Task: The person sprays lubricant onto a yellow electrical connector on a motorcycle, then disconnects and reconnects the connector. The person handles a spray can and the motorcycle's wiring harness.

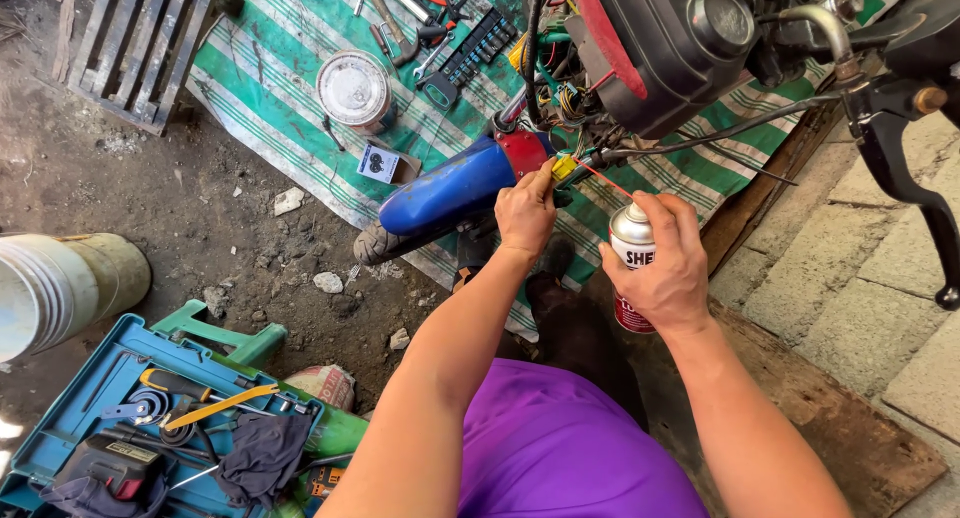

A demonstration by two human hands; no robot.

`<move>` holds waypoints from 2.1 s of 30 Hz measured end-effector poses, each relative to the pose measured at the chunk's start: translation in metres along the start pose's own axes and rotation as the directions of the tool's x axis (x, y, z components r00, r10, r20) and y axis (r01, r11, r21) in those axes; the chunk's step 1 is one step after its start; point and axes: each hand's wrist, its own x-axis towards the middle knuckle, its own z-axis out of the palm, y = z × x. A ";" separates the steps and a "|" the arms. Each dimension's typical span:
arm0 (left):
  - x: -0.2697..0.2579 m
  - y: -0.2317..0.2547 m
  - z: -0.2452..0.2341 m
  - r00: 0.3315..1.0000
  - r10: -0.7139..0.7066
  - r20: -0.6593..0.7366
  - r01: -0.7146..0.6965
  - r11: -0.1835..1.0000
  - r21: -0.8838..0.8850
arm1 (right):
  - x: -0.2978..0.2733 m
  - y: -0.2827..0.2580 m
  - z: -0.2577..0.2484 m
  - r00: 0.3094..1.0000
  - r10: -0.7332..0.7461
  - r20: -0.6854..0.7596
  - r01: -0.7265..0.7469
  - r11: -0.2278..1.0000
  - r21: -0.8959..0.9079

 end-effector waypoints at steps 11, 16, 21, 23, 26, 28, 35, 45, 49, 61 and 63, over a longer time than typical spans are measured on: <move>0.000 -0.002 0.001 0.999 0.026 -0.023 -0.024 0.998 0.055 | 0.006 0.000 -0.003 1.000 0.019 0.023 -0.018 1.000 -0.015; 0.000 -0.002 0.001 0.999 0.032 -0.032 -0.030 0.998 0.060 | 0.007 0.000 -0.003 1.000 0.014 0.024 -0.013 1.000 -0.027; 0.000 -0.001 0.000 0.999 0.039 -0.035 -0.036 0.997 0.061 | 0.006 0.000 -0.004 0.999 0.025 0.029 -0.024 0.999 -0.032; 0.002 -0.001 -0.002 0.999 0.038 -0.032 -0.036 0.998 0.054 | 0.005 0.001 -0.003 0.999 0.028 0.028 -0.027 0.999 -0.034; 0.001 0.000 -0.002 0.999 0.034 -0.019 -0.033 0.999 0.038 | 0.004 0.000 -0.007 0.999 0.038 0.033 -0.038 0.999 -0.024; 0.001 -0.005 0.002 1.000 0.028 -0.012 -0.028 0.999 0.032 | 0.002 0.000 -0.009 0.998 0.044 0.037 -0.044 0.999 -0.009; 0.013 0.011 -0.031 0.957 -0.119 0.266 0.223 0.886 -0.406 | -0.009 0.001 -0.014 0.997 0.071 0.015 -0.071 0.997 -0.005; 0.011 0.042 -0.090 0.890 -0.200 0.410 0.403 0.767 -0.499 | -0.017 0.001 -0.015 0.997 0.074 -0.015 -0.074 0.997 0.026; 0.003 0.040 -0.100 0.890 -0.186 0.417 0.403 0.750 -0.524 | -0.022 -0.007 -0.024 0.997 0.068 -0.023 -0.067 0.997 0.024; 0.011 0.078 -0.123 0.996 0.050 0.072 -0.026 0.953 -0.302 | -0.046 -0.020 -0.037 0.995 0.008 -0.100 -0.008 1.000 -0.001; 0.014 0.069 -0.118 0.993 0.055 0.108 -0.024 0.963 -0.269 | -0.047 -0.017 -0.036 0.993 -0.003 -0.120 0.003 1.000 0.003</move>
